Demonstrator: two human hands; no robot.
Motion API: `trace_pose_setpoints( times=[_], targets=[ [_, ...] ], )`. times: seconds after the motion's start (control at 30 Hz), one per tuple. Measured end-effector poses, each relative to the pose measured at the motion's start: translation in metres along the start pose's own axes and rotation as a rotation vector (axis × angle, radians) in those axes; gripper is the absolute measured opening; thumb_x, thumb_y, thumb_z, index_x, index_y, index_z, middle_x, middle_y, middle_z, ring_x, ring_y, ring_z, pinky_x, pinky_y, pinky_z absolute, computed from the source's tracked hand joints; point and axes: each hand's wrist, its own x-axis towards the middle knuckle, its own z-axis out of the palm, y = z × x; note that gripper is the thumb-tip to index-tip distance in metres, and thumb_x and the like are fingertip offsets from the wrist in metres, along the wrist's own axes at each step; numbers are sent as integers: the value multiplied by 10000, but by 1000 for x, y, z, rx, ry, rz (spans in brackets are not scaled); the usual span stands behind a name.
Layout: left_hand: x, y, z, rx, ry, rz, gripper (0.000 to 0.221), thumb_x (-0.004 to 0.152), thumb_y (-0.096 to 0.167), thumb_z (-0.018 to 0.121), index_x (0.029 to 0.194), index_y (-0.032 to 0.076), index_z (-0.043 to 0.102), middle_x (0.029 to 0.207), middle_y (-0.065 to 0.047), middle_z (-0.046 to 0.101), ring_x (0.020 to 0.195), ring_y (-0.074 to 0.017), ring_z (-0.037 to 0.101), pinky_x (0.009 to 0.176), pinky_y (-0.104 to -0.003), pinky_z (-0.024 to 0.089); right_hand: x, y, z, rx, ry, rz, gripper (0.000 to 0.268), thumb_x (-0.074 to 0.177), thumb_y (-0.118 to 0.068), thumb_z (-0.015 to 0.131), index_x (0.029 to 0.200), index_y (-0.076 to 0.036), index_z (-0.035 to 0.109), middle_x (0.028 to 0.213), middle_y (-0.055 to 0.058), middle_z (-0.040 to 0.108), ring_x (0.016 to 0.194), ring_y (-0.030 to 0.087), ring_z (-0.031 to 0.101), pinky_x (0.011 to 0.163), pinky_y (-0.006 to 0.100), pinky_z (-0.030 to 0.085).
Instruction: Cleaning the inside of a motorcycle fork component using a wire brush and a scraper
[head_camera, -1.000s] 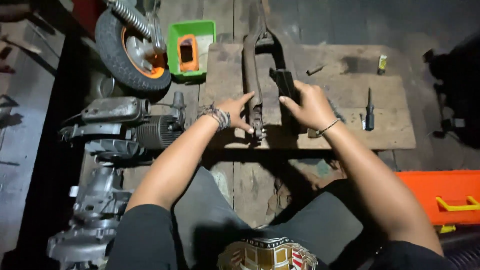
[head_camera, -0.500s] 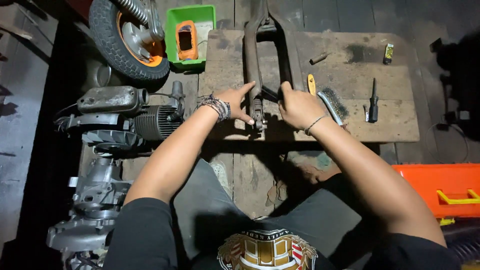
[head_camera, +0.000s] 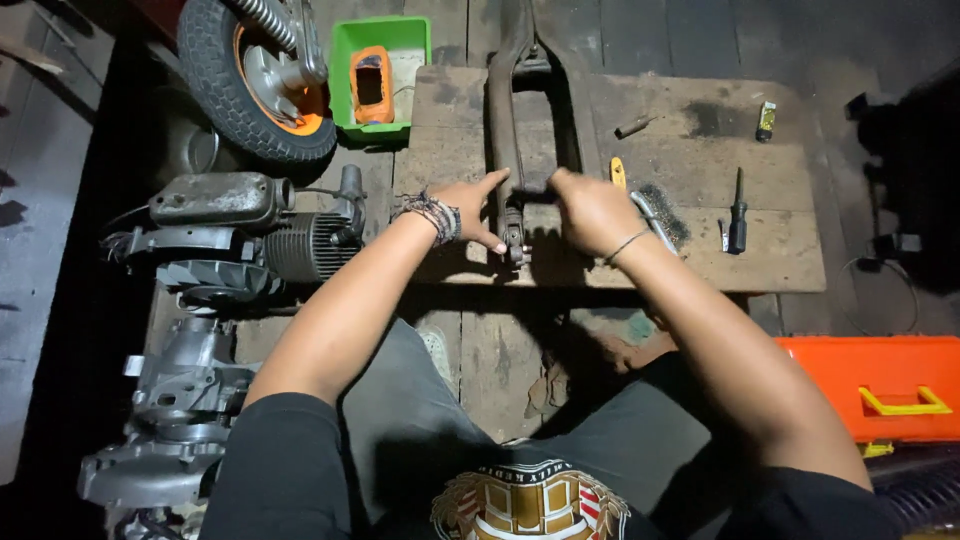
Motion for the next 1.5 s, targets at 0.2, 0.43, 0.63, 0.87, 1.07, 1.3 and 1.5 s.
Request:
trace_pose_setpoints(
  times=[0.2,0.43,0.63,0.87,1.07,1.3,1.5],
  targets=[
    [24,-19,20,-10,28,26,1274,694,645,871,1633,227,117,1353,-217,659,1336,-437,554,1123,-581,432,2,-2,-24,-27,-174,60,368,921,-175,589,1286,-128,589,1003,208,752,1010,466,719,866,600,574],
    [22,-19,20,-48,21,14,1277,693,641,879,1644,259,118,1457,-233,578,1378,-450,506,1153,-579,393,-1,-11,-10,-15,-187,35,420,901,-166,551,1320,-139,556,1016,222,754,1017,467,723,874,601,580],
    [25,-20,23,-34,1,8,1306,677,654,876,1648,244,105,1525,-237,509,1425,-447,455,1200,-567,336,-1,-24,6,-131,-123,97,389,905,-259,547,1282,-166,558,952,148,760,936,400,761,807,579,595],
    [25,-16,21,13,9,-10,1278,686,647,860,1646,270,105,1522,-200,524,1414,-414,483,1187,-549,374,-6,-29,-29,-93,-194,108,497,907,-123,548,1392,-24,497,1024,260,742,986,482,732,832,615,587],
    [17,-13,16,12,9,-19,1309,655,670,865,1645,266,110,1517,-210,524,1417,-418,476,1190,-549,376,-4,-20,-6,-75,-170,115,417,951,-102,475,1365,-68,506,990,260,745,980,477,737,824,590,598],
    [13,-12,17,10,22,-23,1312,651,687,861,1643,279,104,1500,-229,533,1418,-419,476,1194,-542,369,-10,-25,6,-31,-219,150,376,949,-135,495,1315,-53,521,990,270,742,969,485,737,810,586,592],
    [20,-15,23,2,23,-25,1304,662,662,866,1648,277,105,1484,-238,547,1406,-433,486,1183,-549,380,-9,-21,-18,-168,-100,151,322,982,-157,473,1293,-93,525,940,239,749,936,447,752,803,558,608]
  ],
)
